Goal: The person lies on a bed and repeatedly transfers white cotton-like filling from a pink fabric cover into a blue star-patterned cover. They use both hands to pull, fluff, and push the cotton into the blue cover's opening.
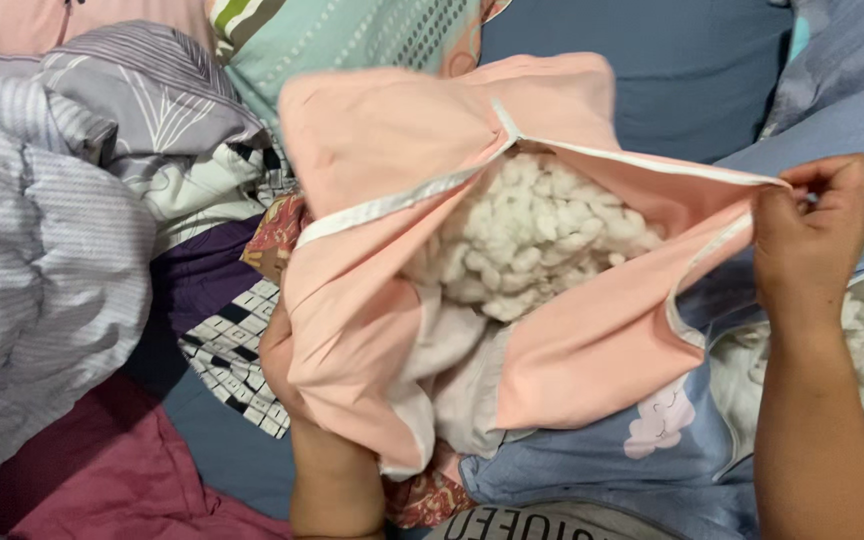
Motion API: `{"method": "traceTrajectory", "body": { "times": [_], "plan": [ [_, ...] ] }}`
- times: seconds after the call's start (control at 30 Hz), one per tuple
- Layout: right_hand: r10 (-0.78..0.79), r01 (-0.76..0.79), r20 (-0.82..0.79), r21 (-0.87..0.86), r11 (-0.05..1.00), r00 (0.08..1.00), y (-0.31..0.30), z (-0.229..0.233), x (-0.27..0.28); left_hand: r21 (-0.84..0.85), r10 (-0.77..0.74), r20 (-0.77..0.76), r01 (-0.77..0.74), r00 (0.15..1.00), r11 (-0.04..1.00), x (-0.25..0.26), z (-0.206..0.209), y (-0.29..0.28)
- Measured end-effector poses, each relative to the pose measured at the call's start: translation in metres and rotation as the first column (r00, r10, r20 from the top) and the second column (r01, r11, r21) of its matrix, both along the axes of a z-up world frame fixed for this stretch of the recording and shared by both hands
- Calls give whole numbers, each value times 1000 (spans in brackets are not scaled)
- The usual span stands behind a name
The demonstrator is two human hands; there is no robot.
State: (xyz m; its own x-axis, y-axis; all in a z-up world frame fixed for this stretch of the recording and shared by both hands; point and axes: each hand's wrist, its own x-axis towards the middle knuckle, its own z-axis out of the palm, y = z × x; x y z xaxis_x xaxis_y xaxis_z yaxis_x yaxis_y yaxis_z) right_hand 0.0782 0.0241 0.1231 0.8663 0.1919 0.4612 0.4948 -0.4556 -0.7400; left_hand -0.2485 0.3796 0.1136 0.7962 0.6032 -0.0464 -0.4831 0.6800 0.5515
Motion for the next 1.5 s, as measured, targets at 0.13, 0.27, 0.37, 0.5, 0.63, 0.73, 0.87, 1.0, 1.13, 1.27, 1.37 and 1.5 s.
{"method": "traceTrajectory", "body": {
  "times": [0.13, 0.27, 0.37, 0.5, 0.63, 0.73, 0.87, 1.0, 1.13, 1.27, 1.37, 1.5],
  "plan": [
    [159, -42, 333, -334, 942, 929, 29, 16, -29, 267, 177, -135, -136, 975, 954, 8, -6, -3],
    [311, -118, 406, -435, 893, 859, 71, 22, -73, 878, 665, -165, -199, 728, 435, 39, -6, -23],
    [566, -480, 170, -372, 795, 807, 105, 26, -101, 958, 918, -44, 276, 395, -73, 38, 8, -42],
    [707, -563, 147, -504, 655, 691, 138, 15, -120, 889, 747, -278, 456, 604, -38, 58, 10, -76],
    [536, -315, 12, -797, 515, 844, 125, -9, -110, 824, 766, -301, 559, 568, -91, 70, -10, -60],
    [418, -183, 16, -882, 434, 908, 90, -23, -81, 919, 668, -362, 369, 650, 138, 53, -30, -36],
    [361, -235, -22, -795, 559, 932, 64, -29, -67, 932, 723, -358, 278, 591, 234, 15, -43, -9],
    [480, -289, 83, -706, 647, 873, 74, -17, -79, 925, 855, -57, 350, 516, -150, 18, -36, -30],
    [599, -409, 85, -654, 637, 796, 106, 0, -87, 934, 570, -181, 322, 802, -157, 44, -28, -95],
    [575, -482, -21, -572, 664, 818, 130, -2, -83, 901, 630, -250, 415, 735, -126, 86, -30, -106],
    [536, -537, -167, -514, 669, 828, 145, -14, -78, 870, 631, -410, 491, 659, 52, 108, -42, -102],
    [471, -557, -298, -485, 674, 830, 146, -32, -89, 945, 577, -315, 305, 754, 117, 112, -61, -96]
  ]
}}
